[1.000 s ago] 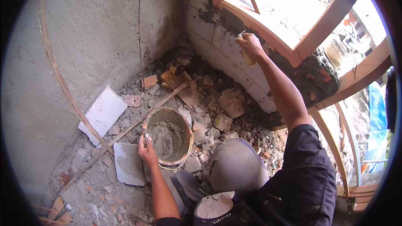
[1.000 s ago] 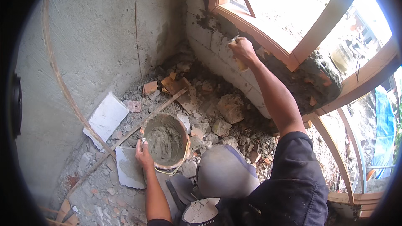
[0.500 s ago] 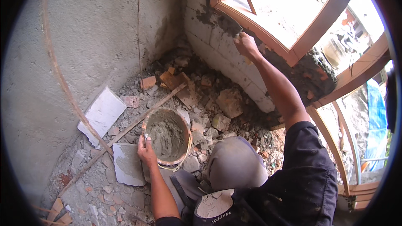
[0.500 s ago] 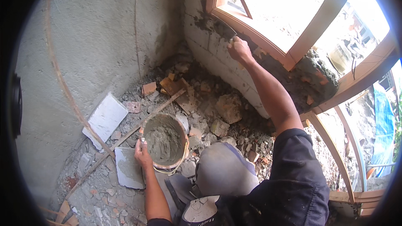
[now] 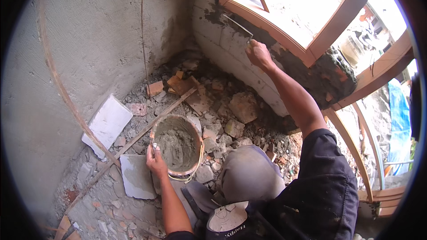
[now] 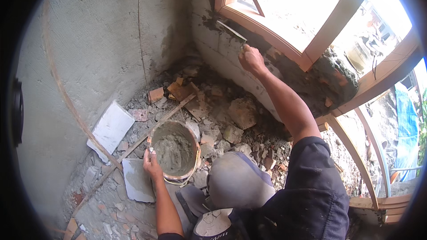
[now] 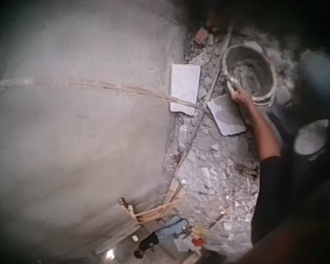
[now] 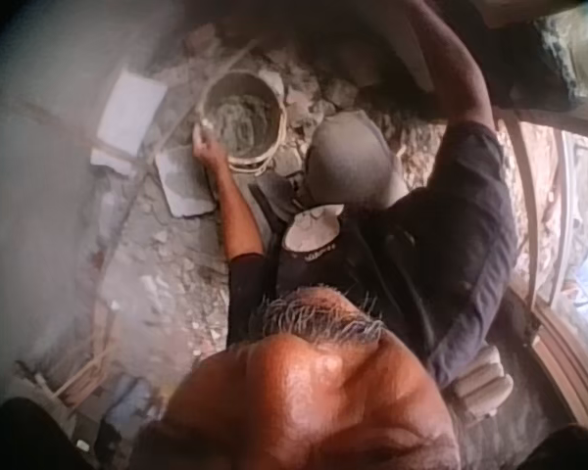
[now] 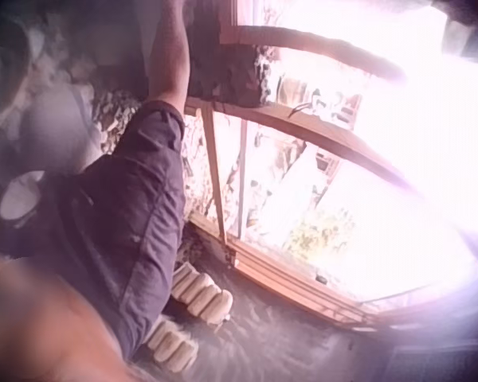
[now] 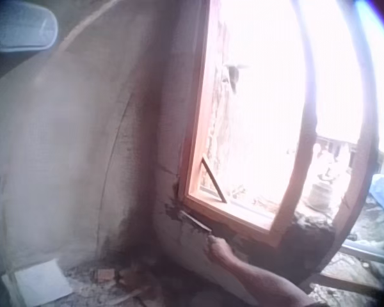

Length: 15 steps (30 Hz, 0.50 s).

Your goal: The person scoops plaster from a bucket with a trowel and applies it to the wall around a window frame. They repeatedly smooth the surface and add more material to fill gaps.

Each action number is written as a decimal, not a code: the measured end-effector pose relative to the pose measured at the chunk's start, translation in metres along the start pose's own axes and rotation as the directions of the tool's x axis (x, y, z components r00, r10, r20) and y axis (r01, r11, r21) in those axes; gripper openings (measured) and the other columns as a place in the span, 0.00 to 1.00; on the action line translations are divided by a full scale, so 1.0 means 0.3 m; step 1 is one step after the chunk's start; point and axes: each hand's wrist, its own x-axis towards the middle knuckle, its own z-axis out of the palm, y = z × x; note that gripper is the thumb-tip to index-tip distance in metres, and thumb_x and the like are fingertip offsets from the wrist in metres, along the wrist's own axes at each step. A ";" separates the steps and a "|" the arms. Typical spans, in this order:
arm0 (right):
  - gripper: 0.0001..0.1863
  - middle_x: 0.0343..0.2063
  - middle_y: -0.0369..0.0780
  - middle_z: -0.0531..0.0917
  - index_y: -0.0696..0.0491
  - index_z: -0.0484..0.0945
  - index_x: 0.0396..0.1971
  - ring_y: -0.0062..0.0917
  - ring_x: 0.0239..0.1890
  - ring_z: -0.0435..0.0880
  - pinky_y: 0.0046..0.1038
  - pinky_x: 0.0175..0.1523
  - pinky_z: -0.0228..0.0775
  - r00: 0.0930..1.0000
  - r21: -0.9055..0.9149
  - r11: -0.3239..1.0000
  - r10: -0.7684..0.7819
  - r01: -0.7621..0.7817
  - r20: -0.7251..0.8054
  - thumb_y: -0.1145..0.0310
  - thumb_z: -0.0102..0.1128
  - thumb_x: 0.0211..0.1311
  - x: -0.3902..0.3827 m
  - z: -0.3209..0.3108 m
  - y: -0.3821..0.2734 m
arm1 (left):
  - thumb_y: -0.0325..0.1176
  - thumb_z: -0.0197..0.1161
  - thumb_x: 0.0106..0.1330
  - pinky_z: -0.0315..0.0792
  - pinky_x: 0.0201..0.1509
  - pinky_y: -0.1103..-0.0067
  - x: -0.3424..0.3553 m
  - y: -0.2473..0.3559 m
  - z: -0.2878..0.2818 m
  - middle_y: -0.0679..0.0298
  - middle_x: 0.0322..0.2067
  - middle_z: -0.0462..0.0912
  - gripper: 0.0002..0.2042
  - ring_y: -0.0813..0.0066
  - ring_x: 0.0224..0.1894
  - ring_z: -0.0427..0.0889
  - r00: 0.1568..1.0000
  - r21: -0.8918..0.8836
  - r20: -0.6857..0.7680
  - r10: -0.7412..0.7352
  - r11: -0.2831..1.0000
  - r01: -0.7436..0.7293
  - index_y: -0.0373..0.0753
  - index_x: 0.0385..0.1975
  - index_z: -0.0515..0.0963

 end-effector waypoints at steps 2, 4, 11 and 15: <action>0.16 0.40 0.56 0.83 0.59 0.78 0.41 0.51 0.47 0.81 0.45 0.52 0.73 0.997 0.028 0.997 0.069 -0.069 0.018 0.62 0.57 0.59 0.039 -0.026 -0.008 | 0.34 0.63 0.67 0.74 0.54 0.73 0.000 0.013 -0.004 0.49 0.49 0.83 0.23 0.62 0.49 0.83 1.000 0.007 0.003 -0.020 1.000 0.020 0.24 0.57 0.73; 0.17 0.41 0.55 0.83 0.59 0.79 0.42 0.50 0.48 0.82 0.44 0.52 0.74 0.991 0.031 0.991 0.128 -0.130 0.049 0.62 0.57 0.59 0.066 -0.056 -0.013 | 0.34 0.63 0.67 0.74 0.54 0.73 -0.009 0.031 -0.009 0.49 0.49 0.83 0.23 0.62 0.49 0.83 0.999 0.010 0.011 -0.050 0.999 0.050 0.24 0.57 0.73; 0.15 0.33 0.57 0.81 0.60 0.76 0.36 0.53 0.41 0.82 0.44 0.45 0.73 0.990 0.086 0.994 0.078 -0.068 -0.118 0.61 0.59 0.61 -0.061 -0.041 0.015 | 0.35 0.63 0.67 0.74 0.54 0.73 -0.009 0.066 -0.017 0.49 0.48 0.84 0.22 0.63 0.48 0.84 1.000 0.058 0.007 -0.015 0.998 0.014 0.25 0.55 0.75; 0.14 0.31 0.57 0.80 0.60 0.74 0.32 0.56 0.38 0.80 0.47 0.43 0.72 0.987 0.056 0.994 -0.081 0.090 -0.139 0.63 0.57 0.60 -0.101 0.003 0.037 | 0.35 0.63 0.67 0.74 0.55 0.72 -0.008 0.062 -0.011 0.48 0.48 0.84 0.21 0.61 0.48 0.83 1.000 -0.004 0.004 -0.031 1.000 0.031 0.25 0.55 0.75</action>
